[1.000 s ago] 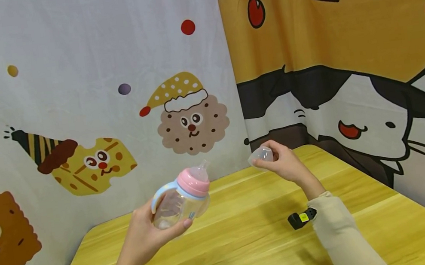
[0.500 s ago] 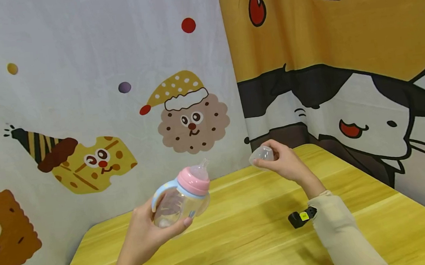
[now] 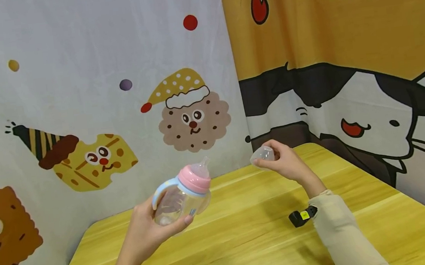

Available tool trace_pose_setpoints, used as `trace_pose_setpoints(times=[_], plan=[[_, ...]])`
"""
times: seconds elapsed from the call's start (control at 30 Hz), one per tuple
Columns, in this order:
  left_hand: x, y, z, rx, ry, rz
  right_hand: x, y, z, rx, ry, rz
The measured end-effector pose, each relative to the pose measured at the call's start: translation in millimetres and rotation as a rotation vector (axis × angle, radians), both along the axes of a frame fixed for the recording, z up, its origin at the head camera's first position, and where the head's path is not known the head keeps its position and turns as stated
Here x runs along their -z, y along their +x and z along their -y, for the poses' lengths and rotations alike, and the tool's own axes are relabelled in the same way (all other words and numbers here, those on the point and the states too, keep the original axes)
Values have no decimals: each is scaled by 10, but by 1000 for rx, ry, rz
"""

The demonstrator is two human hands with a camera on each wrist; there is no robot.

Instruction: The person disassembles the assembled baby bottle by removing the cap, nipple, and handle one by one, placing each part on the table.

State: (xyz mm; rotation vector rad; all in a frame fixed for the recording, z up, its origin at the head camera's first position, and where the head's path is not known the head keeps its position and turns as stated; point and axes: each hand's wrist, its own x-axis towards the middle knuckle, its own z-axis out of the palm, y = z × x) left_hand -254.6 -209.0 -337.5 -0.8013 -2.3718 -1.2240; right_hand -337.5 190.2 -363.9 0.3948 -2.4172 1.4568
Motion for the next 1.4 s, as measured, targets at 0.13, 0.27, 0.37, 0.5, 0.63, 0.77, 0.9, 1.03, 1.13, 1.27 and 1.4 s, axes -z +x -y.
trace_pose_setpoints(times=[0.13,0.27,0.37,0.5,0.63,0.77,0.9,1.03,1.13,1.27,1.4], plan=[[3,-8,-8,13,7,2,8,-4,-8,2,5,5],[6,-14,-10,17,6,2,18,-12,-20,3,10,13],[5,-19,-12,19,3,0,19,-2,-27,-2,9,14],[0,-26,-17,21,-1,-8,24,5,-33,0,13,9],[-2,-30,-16,26,2,-2,37,-10,-40,16,27,10],[-1,-28,-8,26,4,3,40,-23,-38,15,37,25],[0,-27,-1,22,-1,-8,47,-40,-33,11,38,29],[3,-31,4,20,-5,-21,60,-54,-33,17,47,30],[6,-37,6,16,-8,-33,70,-59,-36,19,50,34],[4,-40,6,13,-10,-43,76,-54,-38,16,52,32],[5,-37,2,19,-6,-37,82,-49,-40,18,58,33]])
